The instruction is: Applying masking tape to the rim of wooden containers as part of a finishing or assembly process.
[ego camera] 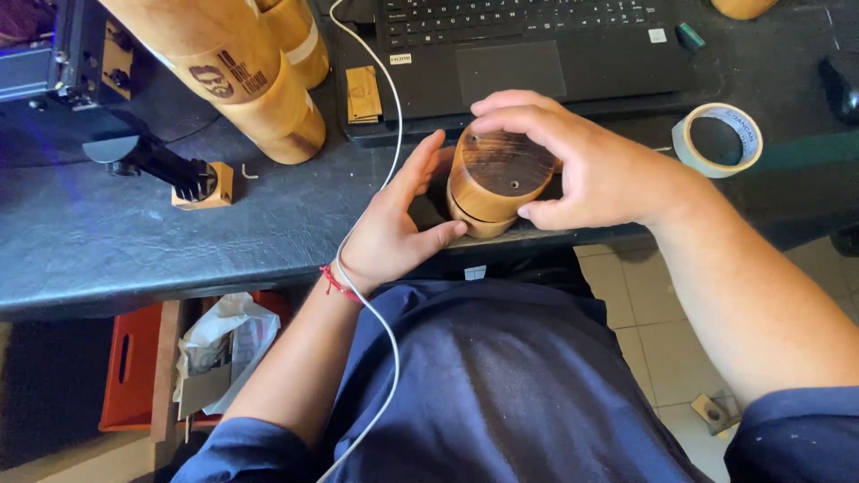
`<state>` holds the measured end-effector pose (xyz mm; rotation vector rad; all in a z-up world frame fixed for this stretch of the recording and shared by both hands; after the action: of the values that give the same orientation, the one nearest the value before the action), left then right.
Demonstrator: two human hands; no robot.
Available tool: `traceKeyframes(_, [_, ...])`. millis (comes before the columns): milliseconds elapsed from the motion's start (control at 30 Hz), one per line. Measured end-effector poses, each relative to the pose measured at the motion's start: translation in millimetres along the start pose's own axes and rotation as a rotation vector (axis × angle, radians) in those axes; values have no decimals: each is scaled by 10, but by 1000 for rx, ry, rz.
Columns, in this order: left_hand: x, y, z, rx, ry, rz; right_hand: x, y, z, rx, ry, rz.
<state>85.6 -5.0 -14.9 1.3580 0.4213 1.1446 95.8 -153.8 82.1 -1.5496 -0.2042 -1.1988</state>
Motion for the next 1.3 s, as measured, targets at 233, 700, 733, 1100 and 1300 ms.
traceKeyframes(233, [-20, 23, 42, -49, -54, 79, -72, 85, -51, -33, -27, 55])
traceKeyframes(700, [-174, 139, 204, 55, 60, 169, -495, 572, -333, 54, 387, 661])
traceKeyframes(733, [-177, 152, 204, 50, 60, 174, -472, 582, -308, 59, 391, 658])
traceKeyframes(1100, [-172, 336, 136, 37, 109, -329, -350, 515, -151, 8, 593, 1024])
traceKeyframes(1300, [-213, 423, 157, 54, 95, -319, -374, 474, -201, -44, 603, 1067])
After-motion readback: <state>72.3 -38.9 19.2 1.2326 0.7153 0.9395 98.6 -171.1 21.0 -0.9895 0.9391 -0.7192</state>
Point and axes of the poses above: each hand's wrist, its own z-axis towards the middle knuckle, its own x-axis out of the back of the hand, y = z × x, the point moved 8 cm from there along z, towards the middle knuckle, and after that the axes turned 5 degrees about -y, right-handed, at the moved point
